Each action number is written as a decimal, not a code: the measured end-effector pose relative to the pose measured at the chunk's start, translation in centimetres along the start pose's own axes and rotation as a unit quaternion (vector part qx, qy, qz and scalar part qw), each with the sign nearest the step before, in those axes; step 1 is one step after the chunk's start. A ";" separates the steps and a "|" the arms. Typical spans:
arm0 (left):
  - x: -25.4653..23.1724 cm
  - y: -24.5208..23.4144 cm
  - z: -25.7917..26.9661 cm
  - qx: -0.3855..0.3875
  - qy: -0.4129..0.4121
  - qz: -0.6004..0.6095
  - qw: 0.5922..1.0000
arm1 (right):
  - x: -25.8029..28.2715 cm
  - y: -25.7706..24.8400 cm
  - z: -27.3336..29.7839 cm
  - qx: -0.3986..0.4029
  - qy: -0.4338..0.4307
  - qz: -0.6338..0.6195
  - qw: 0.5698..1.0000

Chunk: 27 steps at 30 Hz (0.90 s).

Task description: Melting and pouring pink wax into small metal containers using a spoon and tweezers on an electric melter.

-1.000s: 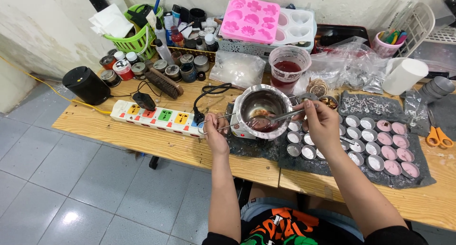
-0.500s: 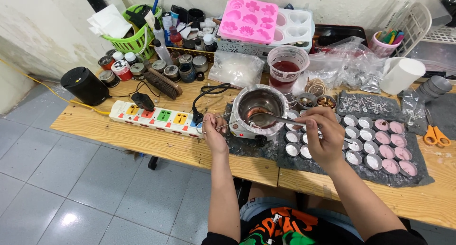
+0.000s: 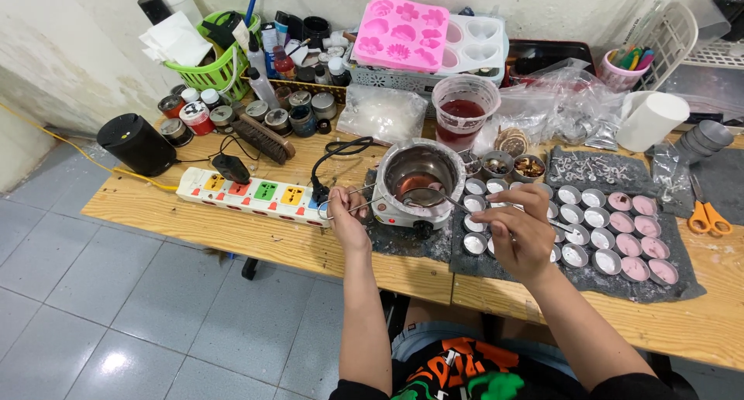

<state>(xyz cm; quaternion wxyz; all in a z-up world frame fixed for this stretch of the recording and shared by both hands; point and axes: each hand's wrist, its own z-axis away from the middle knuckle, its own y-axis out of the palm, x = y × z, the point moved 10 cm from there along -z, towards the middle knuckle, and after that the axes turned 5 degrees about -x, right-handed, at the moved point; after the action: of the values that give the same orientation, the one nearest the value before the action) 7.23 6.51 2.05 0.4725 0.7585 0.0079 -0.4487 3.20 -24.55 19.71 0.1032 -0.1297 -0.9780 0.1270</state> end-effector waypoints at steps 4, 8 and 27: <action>0.1 -0.1 0.0 -0.008 0.000 -0.002 1.000 | 0.1 0.0 0.6 -0.001 -0.030 0.001 1.000; 0.2 -0.2 -0.1 0.000 0.000 0.004 1.000 | 0.0 0.3 0.7 -0.004 -0.024 0.001 1.000; 0.1 -0.1 0.0 -0.007 -0.001 -0.007 1.000 | -5.4 0.6 0.6 -0.011 0.195 -0.064 0.979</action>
<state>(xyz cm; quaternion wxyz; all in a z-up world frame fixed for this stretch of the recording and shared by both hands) 7.24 6.56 1.94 0.4748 0.7548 0.0157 -0.4522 8.34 -25.61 18.03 0.2980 -0.0901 -0.9468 0.0815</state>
